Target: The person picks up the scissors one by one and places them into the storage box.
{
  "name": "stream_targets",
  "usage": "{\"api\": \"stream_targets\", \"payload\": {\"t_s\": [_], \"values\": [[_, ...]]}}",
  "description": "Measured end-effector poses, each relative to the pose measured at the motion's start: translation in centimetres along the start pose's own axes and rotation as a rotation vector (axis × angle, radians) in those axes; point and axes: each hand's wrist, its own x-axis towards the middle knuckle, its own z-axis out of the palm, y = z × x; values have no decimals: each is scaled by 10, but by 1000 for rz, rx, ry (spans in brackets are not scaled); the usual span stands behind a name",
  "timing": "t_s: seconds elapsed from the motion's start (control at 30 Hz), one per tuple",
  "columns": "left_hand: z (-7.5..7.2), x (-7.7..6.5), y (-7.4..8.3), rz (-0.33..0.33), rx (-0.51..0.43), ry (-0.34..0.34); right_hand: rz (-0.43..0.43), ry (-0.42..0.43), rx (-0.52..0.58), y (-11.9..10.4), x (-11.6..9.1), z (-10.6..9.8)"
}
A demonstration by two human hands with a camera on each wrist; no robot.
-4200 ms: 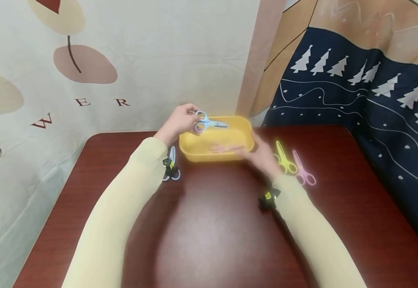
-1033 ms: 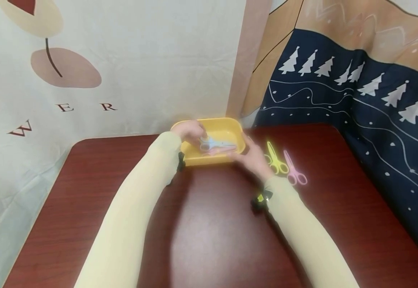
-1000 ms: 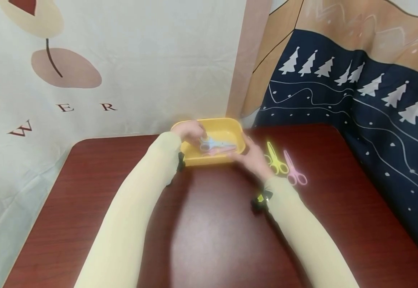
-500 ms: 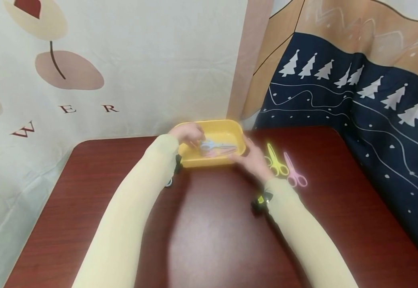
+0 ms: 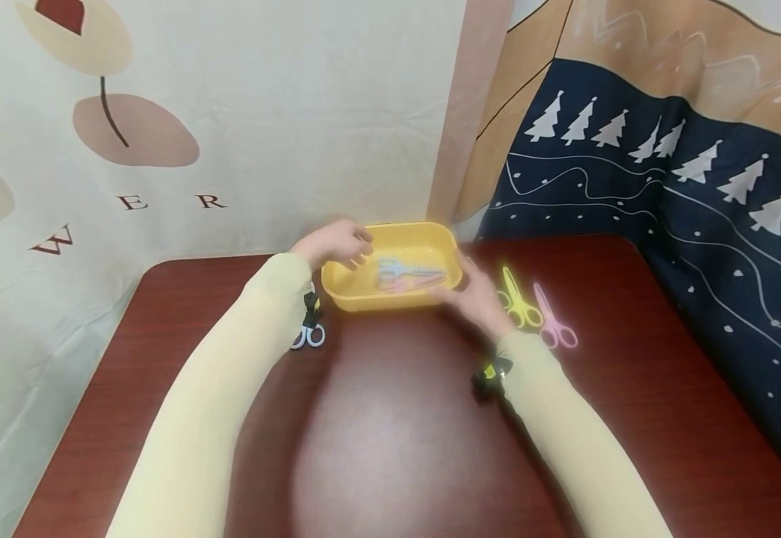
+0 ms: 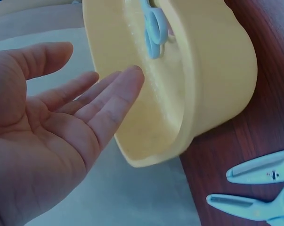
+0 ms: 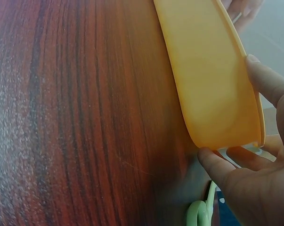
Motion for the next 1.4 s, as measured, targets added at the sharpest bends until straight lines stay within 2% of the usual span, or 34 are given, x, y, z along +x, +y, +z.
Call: {"api": "stream_targets", "payload": {"t_s": [0.27,0.6,1.0,1.4], "values": [[-4,-14,-5,93,12,24,-24,1,15,1,-1,0],[-4,-32,-15,136,18,97,-27,3,11,1,-1,1],[-6,-45,-34,170,51,160,-8,-1,1,3,-3,-1],[-15,-62,-56,131,-6,196,2,-9,-25,-2,-1,-1]]}}
